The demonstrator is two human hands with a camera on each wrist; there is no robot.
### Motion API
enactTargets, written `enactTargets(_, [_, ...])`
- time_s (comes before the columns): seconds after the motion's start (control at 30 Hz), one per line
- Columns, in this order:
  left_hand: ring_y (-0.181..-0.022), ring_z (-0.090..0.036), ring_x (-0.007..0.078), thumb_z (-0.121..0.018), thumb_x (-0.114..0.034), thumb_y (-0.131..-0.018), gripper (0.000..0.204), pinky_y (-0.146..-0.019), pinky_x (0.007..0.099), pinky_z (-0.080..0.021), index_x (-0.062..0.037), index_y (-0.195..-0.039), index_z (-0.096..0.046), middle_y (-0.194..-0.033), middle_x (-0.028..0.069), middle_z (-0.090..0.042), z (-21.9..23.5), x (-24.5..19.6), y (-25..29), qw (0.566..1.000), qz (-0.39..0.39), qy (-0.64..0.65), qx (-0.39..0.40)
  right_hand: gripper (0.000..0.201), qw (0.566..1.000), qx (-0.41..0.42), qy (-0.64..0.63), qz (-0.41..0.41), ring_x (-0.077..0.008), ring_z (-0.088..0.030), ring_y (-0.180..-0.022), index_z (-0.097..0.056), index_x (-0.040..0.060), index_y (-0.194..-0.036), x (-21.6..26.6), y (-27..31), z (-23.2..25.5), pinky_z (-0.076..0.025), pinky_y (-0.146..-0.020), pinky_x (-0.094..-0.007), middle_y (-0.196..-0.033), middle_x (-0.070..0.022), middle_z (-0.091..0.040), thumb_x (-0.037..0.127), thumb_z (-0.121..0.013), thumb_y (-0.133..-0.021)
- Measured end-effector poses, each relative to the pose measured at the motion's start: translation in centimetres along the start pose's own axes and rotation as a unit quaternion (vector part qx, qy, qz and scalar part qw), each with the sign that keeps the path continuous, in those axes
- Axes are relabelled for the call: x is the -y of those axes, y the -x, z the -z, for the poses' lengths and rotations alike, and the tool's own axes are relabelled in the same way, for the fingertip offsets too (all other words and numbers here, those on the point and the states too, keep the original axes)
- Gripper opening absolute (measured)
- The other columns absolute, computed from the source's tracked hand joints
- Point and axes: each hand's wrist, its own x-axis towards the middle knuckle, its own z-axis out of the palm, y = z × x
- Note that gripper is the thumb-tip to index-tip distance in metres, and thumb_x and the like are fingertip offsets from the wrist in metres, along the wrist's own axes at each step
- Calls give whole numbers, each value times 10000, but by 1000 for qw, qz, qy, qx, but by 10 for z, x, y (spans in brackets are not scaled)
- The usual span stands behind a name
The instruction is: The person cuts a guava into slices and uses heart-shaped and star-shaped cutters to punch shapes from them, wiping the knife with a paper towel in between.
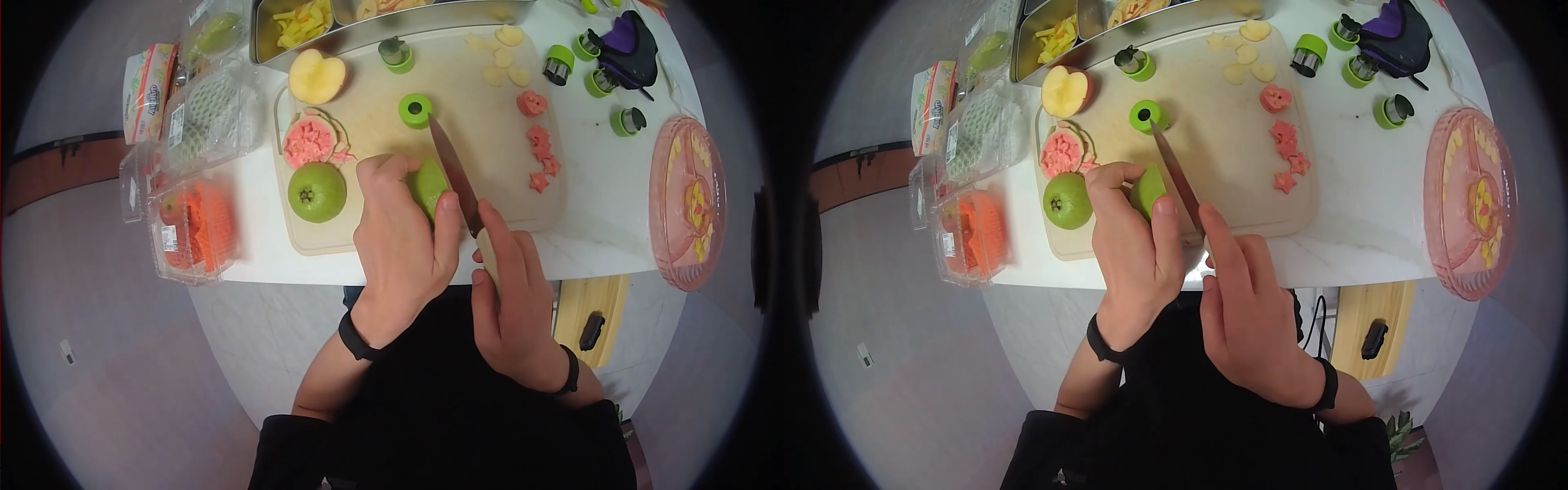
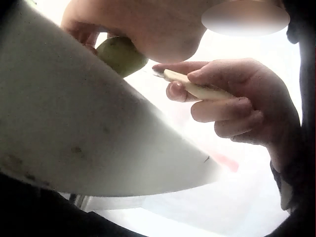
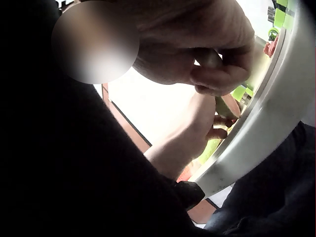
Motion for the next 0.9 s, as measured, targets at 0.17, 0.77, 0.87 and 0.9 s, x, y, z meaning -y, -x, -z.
enactTargets(0.17, [-791,-565,326,-492,-203,-1112,295,-738,432,-484,42,-1276,-481,-1161,200,-534,-5,12,-1,1000,-10,1,-27,733,998,24,53,-3,-316,-648,-959,-399,-50,-1620,8,1,1,-557,-818,-418,-1180,-207,-584,-126,-528,-903])
enactTargets(0.77, [-727,-571,365,-436,-193,-1104,208,-644,439,-465,-2,-1143,-507,-911,163,-556,-7,6,-7,994,50,50,-86,789,966,-14,242,87,-176,-599,-702,-524,-46,-1568,24,3,-9,-490,-494,-307,-1084,-134,-578,-119,-609,-787])
enactTargets(0.87, [-729,-579,364,-417,-244,-1119,257,-644,439,-465,-3,-1153,-499,-915,160,-563,-6,6,-7,994,56,47,-80,790,964,-14,253,81,-140,-567,-660,-557,-28,-1553,27,5,-10,-450,-452,-288,-1047,-113,-578,-121,-617,-771])
enactTargets(0.9, [-728,-580,363,-415,-257,-1119,269,-645,439,-465,-3,-1152,-498,-916,161,-563,-7,6,-6,994,57,50,-83,793,963,-17,256,84,-137,-564,-653,-558,-22,-1555,26,6,-11,-449,-448,-289,-1045,-108,-579,-119,-621,-770])
